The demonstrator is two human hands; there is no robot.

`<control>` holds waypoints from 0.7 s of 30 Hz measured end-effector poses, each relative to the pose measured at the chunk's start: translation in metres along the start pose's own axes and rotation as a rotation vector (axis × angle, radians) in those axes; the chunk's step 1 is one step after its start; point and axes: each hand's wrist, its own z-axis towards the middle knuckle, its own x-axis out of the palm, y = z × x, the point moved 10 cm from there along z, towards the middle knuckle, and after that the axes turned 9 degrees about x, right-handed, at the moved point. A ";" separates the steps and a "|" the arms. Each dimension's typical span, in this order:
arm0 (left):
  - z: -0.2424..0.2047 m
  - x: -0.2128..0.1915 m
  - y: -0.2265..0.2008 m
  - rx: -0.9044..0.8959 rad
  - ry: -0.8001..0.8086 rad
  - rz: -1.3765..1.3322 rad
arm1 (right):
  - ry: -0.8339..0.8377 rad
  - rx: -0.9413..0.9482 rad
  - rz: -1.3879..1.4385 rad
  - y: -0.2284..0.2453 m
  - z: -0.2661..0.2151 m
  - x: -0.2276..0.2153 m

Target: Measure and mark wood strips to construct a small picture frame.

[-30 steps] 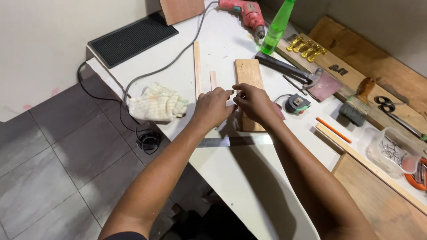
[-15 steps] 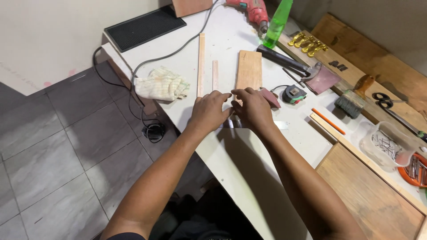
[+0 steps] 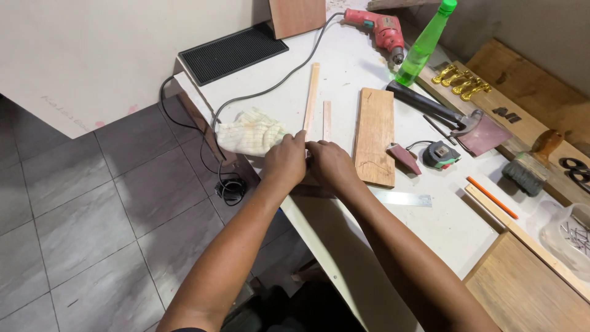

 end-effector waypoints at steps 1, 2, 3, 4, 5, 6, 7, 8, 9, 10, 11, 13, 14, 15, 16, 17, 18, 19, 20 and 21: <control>0.002 0.006 0.007 0.000 0.004 -0.002 | 0.003 0.003 0.001 0.003 0.000 -0.003; 0.003 0.006 0.012 0.013 -0.058 -0.029 | -0.029 -0.028 0.058 0.010 -0.002 -0.010; 0.003 0.006 0.017 0.026 -0.120 -0.056 | -0.062 -0.058 0.115 0.015 -0.005 -0.017; 0.003 0.005 0.018 0.028 -0.119 -0.058 | -0.061 -0.055 0.113 0.018 -0.005 -0.021; 0.003 0.004 0.017 0.039 -0.119 -0.084 | -0.058 -0.025 0.132 0.018 -0.005 -0.024; 0.002 0.003 0.016 0.049 -0.121 -0.111 | -0.054 0.003 0.150 0.018 -0.006 -0.028; 0.001 -0.001 0.010 0.050 -0.121 -0.114 | -0.053 0.005 0.147 0.016 -0.008 -0.030; 0.001 -0.003 0.006 0.039 -0.102 -0.137 | -0.069 0.001 0.177 0.014 -0.009 -0.034; 0.001 -0.005 0.001 0.028 -0.083 -0.161 | -0.085 -0.002 0.206 0.013 -0.011 -0.039; 0.001 -0.012 -0.008 0.032 -0.085 -0.163 | -0.089 -0.001 0.203 0.010 -0.012 -0.044; 0.001 -0.016 -0.015 0.012 -0.071 -0.190 | -0.086 0.028 0.207 0.003 -0.014 -0.048; 0.002 -0.017 -0.034 0.003 -0.056 -0.220 | -0.091 0.064 0.209 -0.014 -0.021 -0.057; 0.003 -0.015 -0.047 0.035 -0.063 -0.228 | -0.120 0.067 0.211 -0.024 -0.027 -0.065; 0.005 -0.014 -0.060 0.067 -0.070 -0.235 | -0.149 0.069 0.213 -0.033 -0.033 -0.073; 0.008 -0.010 -0.071 0.080 -0.067 -0.240 | -0.157 0.079 0.209 -0.041 -0.038 -0.081; 0.012 -0.006 -0.082 0.097 -0.053 -0.252 | -0.170 0.095 0.221 -0.050 -0.044 -0.089; 0.014 0.001 -0.095 0.114 -0.037 -0.264 | -0.181 0.114 0.235 -0.060 -0.051 -0.096; 0.014 0.008 -0.106 0.125 -0.031 -0.268 | -0.188 0.125 0.231 -0.069 -0.057 -0.100; 0.016 0.010 -0.117 0.151 -0.045 -0.267 | -0.208 0.158 0.212 -0.080 -0.061 -0.105; 0.018 0.013 -0.127 0.177 -0.060 -0.266 | -0.228 0.190 0.193 -0.090 -0.065 -0.110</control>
